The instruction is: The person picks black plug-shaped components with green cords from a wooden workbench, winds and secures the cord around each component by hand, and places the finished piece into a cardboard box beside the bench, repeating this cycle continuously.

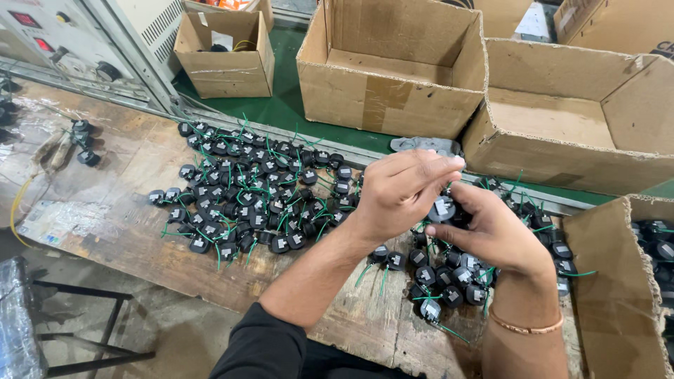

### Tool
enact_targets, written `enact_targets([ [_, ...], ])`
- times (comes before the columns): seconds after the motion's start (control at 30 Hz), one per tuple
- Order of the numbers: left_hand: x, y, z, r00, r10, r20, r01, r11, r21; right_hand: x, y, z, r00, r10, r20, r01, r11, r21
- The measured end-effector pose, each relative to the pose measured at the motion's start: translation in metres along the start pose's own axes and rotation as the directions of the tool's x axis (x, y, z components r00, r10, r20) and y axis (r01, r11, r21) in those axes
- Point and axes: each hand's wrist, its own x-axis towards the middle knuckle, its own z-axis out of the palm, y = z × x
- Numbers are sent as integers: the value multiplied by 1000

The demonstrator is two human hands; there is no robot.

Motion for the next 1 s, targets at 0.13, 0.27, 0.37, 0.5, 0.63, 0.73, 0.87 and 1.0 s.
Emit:
enact_targets([
  [0.13,-1,-5,-5,995,101,-4,-101,995,7,0,0,-5,999,-28,-33,31,997,76],
  [0.27,2,-12,-15,985,44,164,-29,995,-92,-1,-8,-7,978,-53,-201,63,997,46],
  [0.37,4,-16,-18,970,8,242,27,990,-140,2,-17,-5,941,43,-335,-91,987,-130],
  [0.5,5,-16,-10,972,-59,229,88,989,-118,7,-30,2,927,-156,-341,16,925,-379],
  [0.63,4,-15,-5,941,-246,232,292,937,-192,10,-39,12,926,-214,-311,65,901,-428],
  [0.73,6,-14,-7,946,-220,237,273,936,-223,7,-40,8,928,-235,-289,114,918,-379],
  [0.87,12,-19,-13,958,-156,242,196,969,-149,-11,-25,-22,905,-202,-374,96,954,-284],
  [1.0,8,-36,-27,933,-217,288,186,974,132,-51,6,-69,741,-135,-658,527,724,445],
])
